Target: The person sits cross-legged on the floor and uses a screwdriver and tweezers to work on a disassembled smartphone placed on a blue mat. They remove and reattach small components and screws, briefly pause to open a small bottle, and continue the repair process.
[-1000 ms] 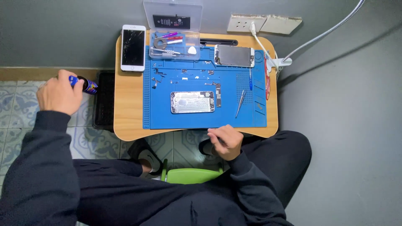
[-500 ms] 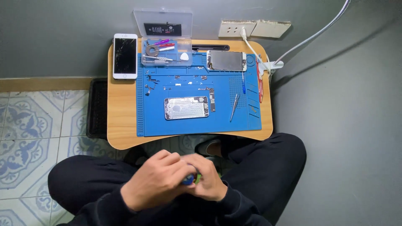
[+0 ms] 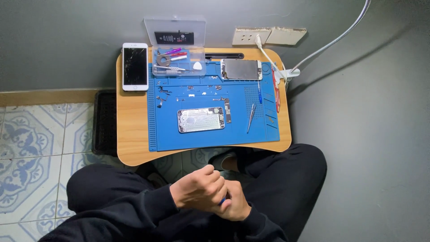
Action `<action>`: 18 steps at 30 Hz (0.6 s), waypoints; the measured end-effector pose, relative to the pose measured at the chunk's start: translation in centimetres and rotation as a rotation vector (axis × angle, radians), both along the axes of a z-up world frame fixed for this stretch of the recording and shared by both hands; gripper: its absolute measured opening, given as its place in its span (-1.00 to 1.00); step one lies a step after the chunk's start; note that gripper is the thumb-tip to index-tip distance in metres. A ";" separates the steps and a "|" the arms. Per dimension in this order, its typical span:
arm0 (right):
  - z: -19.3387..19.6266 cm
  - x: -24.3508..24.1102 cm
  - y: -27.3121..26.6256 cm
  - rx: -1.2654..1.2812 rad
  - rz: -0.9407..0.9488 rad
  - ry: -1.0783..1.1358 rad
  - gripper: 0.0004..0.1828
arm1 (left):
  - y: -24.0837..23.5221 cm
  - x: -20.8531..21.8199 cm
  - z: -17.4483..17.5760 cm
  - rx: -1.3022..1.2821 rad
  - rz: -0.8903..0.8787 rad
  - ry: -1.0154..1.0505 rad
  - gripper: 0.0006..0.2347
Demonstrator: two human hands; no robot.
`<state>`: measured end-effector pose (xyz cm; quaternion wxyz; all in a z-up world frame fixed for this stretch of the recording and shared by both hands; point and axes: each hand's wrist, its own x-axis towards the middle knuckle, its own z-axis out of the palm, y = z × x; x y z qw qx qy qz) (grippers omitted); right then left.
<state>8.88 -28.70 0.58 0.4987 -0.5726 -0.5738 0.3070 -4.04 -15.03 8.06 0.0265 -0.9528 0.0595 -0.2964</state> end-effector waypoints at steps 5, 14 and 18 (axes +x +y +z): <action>2.7 -0.1 1.7 0.091 -0.323 -0.178 -0.79 | -1.0 1.0 2.0 -0.119 0.283 -0.016 -0.46; 1.8 1.2 1.5 0.102 -0.194 0.029 -0.72 | -1.6 0.1 3.4 -1.278 -0.293 0.136 -0.66; 1.8 1.4 1.6 0.121 -0.073 0.084 -0.61 | -2.1 -0.7 2.1 -1.127 -0.051 -0.146 -0.71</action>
